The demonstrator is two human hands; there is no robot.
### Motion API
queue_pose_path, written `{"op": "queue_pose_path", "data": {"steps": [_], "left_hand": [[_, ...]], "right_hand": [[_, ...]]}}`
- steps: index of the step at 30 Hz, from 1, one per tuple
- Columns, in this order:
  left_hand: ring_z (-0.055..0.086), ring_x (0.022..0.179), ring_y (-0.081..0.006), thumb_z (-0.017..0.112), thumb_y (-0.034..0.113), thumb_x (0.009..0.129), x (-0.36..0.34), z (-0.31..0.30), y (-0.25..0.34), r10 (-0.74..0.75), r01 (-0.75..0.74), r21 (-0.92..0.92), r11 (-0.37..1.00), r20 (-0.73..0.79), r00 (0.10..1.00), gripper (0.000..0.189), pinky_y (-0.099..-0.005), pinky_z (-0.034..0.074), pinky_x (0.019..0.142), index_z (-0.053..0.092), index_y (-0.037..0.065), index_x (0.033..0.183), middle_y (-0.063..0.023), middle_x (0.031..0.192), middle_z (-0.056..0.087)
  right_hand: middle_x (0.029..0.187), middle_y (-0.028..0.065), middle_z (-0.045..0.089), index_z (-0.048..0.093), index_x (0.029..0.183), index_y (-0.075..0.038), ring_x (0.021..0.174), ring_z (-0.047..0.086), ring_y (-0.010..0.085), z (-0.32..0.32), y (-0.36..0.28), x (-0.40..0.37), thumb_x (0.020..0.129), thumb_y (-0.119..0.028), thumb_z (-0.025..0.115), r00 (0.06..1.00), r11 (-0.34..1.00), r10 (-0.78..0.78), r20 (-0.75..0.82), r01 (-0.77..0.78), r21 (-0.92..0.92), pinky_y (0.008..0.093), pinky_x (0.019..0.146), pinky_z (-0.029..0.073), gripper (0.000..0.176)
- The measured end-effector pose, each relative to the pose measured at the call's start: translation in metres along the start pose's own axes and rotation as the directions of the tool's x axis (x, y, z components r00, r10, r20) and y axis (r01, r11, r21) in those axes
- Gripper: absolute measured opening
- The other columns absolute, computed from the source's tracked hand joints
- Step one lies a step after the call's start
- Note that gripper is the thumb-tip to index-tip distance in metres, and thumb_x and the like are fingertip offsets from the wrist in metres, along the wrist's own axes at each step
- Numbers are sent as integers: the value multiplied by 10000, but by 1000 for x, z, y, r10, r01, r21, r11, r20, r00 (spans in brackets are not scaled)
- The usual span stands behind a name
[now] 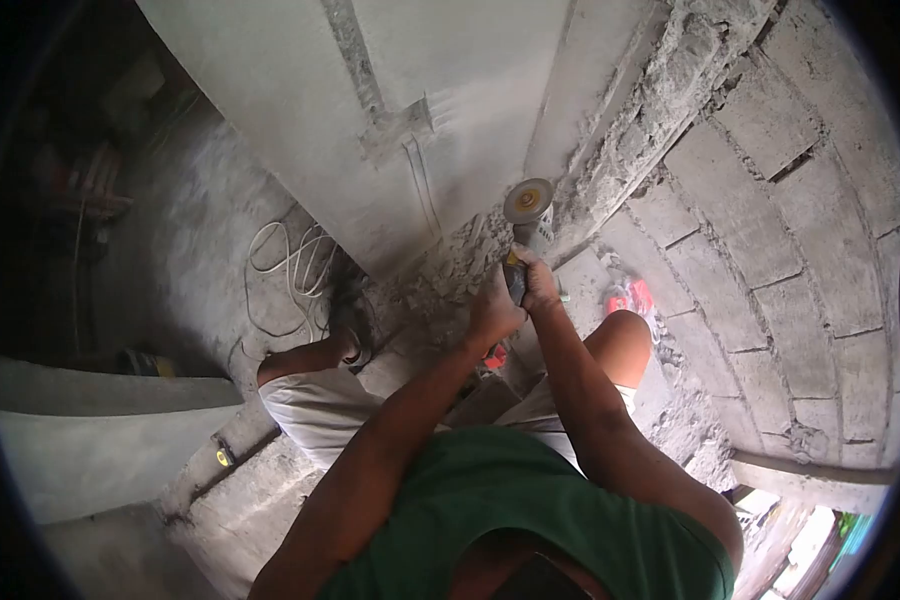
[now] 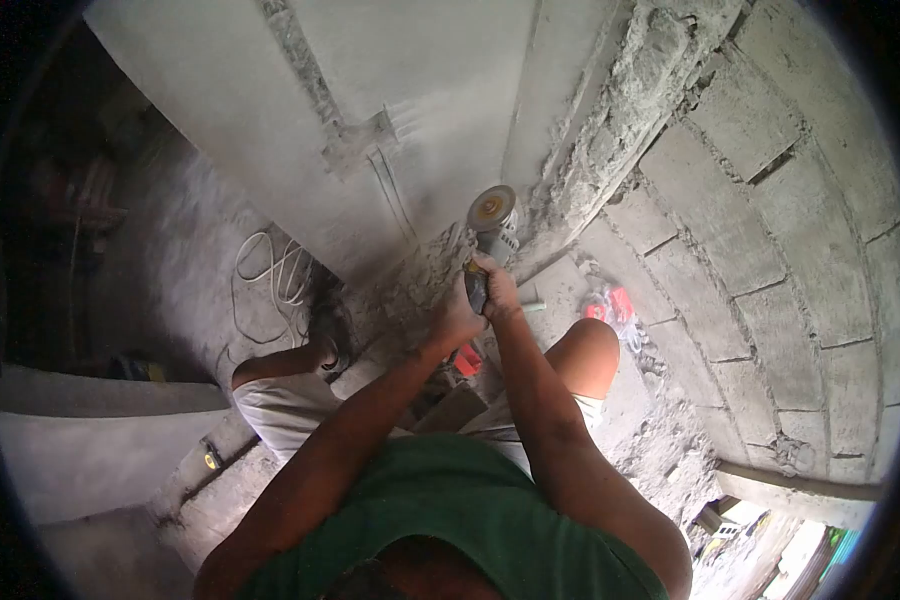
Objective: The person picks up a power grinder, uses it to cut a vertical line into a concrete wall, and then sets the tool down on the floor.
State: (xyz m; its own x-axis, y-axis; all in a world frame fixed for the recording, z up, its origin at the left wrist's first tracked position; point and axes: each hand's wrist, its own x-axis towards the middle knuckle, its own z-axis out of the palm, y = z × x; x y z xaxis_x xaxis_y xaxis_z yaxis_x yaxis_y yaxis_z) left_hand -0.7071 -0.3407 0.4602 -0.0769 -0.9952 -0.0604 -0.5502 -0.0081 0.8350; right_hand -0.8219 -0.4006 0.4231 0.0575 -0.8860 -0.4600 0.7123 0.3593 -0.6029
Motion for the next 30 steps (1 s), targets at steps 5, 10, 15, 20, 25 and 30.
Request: {"op": "queue_pose_path", "data": {"steps": [5, 10, 15, 20, 25, 30], "left_hand": [[582, 1172, -473, 799, 117, 644, -9, -6, -2, 19, -18, -57, 998, 18, 1000, 948, -519, 474, 984, 332, 9, 1462, -283, 1242, 584], [544, 1277, -413, 922, 181, 531, 1, 2, -39, 174, -129, -310, 942, 121, 977, 1303, -452, 451, 1060, 133, 22, 1557, -263, 1338, 542], [541, 1281, -398, 935, 205, 518, -5, -16, -35, -12, 75, -328, 942, 191, 981, 1343, -440, 448, 1061, 109, 6, 1558, -271, 1342, 533], [552, 1257, -400, 935, 246, 539, -17, -24, -44, 7, 18, -290, 957, 85, 996, 1351, -441, 459, 1042, 83, -7, 1556, -299, 1366, 507], [430, 1383, -399, 934, 323, 620, -52, -82, -19, -113, 247, -483, 840, 288, 951, 1477, -447, 378, 1120, -145, 28, 1584, -290, 1476, 410], [298, 1455, -333, 920, 247, 643, -72, -87, -24, 91, -182, -666, 723, -169, 981, 1400, -440, 300, 1169, -95, 17, 1579, -252, 1570, 243]], "right_hand": [[891, 50, 673, 681, 1002, -43, 783, 655, 190, -10, 9, 5, 836, -93, 695, 1000, 992, -16, -20, 13, -125, 335, 719, 543, 175], [801, 26, 641, 684, 932, -21, 687, 622, 147, 25, -1, -24, 810, -147, 699, 994, 906, -75, -86, 32, -423, 314, 640, 505, 176], [753, 3, 622, 687, 843, -38, 631, 577, 122, 31, 11, -18, 804, -182, 715, 987, 801, -149, -52, 90, -592, 309, 586, 463, 152], [739, -10, 619, 716, 833, -63, 641, 566, 107, 28, 28, -25, 869, -225, 671, 992, 820, -74, 106, 121, -559, 301, 582, 449, 172], [948, 0, 653, 709, 1038, -27, 847, 618, 120, 44, 27, -41, 887, -244, 697, 973, 862, 10, 229, 108, -496, 285, 790, 493, 265], [939, 55, 685, 663, 1074, 22, 841, 635, 145, 137, 12, -89, 800, -200, 748, 894, 617, 25, 447, 338, -710, 305, 764, 514, 362]]}}
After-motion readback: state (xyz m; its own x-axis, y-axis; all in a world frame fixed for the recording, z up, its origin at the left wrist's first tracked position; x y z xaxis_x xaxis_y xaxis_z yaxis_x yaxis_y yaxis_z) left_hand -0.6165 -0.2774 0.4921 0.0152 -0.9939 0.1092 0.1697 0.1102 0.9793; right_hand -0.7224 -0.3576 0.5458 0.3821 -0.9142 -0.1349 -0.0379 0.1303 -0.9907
